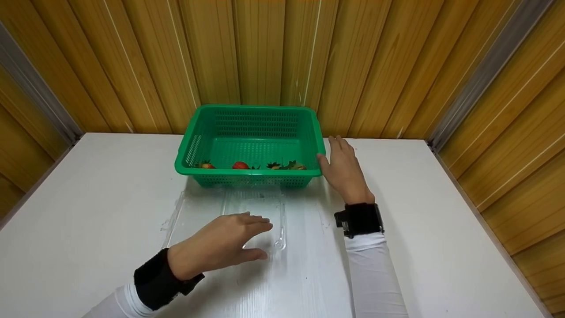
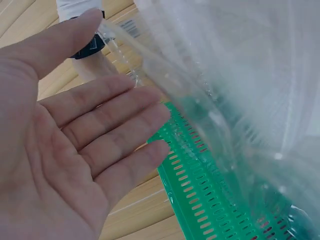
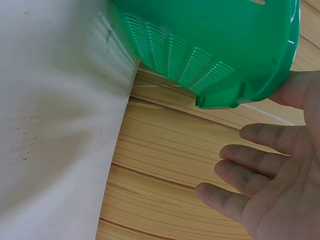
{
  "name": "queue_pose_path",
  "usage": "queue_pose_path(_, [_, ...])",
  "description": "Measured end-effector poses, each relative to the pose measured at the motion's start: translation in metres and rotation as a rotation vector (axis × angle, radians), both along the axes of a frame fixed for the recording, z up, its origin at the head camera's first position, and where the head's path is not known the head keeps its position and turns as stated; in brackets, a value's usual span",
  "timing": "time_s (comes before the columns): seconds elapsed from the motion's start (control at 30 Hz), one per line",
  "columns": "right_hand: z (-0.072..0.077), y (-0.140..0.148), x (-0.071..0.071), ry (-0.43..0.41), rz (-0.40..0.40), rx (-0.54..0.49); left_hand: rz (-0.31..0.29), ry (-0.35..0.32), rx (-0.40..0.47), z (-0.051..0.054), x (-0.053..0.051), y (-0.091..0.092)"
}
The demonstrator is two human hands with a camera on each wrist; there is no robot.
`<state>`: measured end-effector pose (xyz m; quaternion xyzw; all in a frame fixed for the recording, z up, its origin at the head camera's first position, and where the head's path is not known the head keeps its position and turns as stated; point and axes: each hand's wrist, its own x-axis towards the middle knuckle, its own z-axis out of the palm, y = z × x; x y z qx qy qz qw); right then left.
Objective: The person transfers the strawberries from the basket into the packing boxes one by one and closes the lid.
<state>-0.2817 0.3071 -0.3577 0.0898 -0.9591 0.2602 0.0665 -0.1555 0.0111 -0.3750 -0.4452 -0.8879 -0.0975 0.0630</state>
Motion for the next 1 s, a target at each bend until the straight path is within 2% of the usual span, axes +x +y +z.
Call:
queue_pose_path(0.2, [-0.002, -0.002, -0.001, -0.016, -0.007, 0.003, -0.001, -0.024, -0.016, -0.006, 0.002, 0.004])
queue_pose_path(0.5, [-0.002, -0.002, -0.001, -0.016, -0.011, 0.003, 0.0, -0.063, -0.031, -0.008, 0.004, 0.007])
queue_pose_path(1.0, [0.001, -0.006, 0.001, 0.012, 0.023, -0.001, -0.034, -0.061, -0.007, -0.017, 0.003, 0.007])
